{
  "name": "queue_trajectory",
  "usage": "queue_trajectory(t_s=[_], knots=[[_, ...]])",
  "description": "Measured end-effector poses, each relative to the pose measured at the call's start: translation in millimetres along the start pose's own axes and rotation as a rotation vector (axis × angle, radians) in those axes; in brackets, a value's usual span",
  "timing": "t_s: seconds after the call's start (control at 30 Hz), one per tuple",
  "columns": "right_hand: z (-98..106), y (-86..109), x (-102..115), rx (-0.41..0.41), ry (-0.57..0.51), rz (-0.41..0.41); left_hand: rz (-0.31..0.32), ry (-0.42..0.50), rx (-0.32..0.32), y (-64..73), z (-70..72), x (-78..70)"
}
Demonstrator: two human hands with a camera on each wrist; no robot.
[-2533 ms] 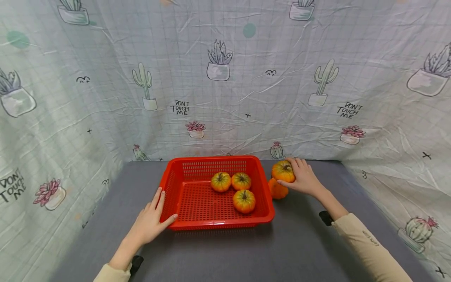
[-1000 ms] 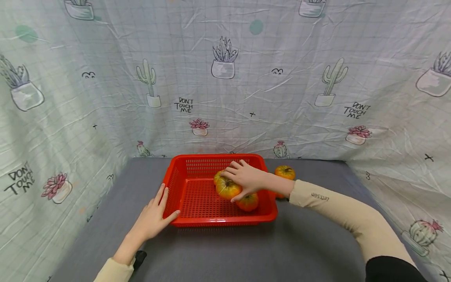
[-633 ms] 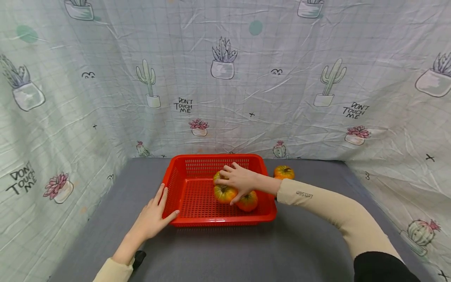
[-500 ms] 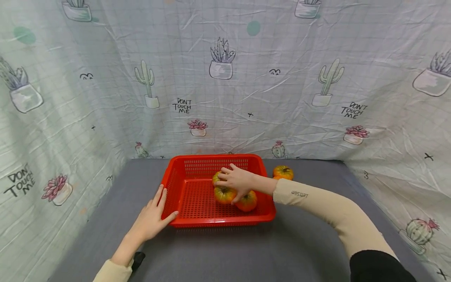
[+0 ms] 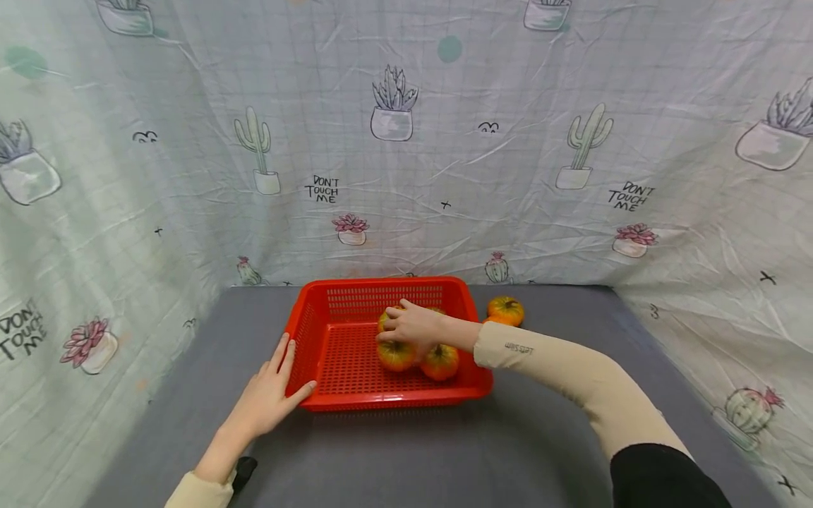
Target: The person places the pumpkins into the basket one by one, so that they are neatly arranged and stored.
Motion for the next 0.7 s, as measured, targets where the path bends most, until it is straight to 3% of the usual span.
queue_trajectory(t_s=[0.47,0.7], knots=[[-11,-9.0,1,0.105,0.089,-0.062,-0.010,-0.020,-0.019,-1.3,1.8,0.4],[-13,-5.1,0,0.102,0.114,-0.074,-0.008,-0.020,-0.006,-1.9,1.9,-0.2]])
Point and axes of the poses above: each hand's wrist, its own y-axis away from the middle knuckle, its own z-axis out of the back of the hand, x = y × z, the point moved 5 cm from there along -y, towards the middle knuckle, and after that the axes turned 11 degrees about x, right-handed, at the moved point
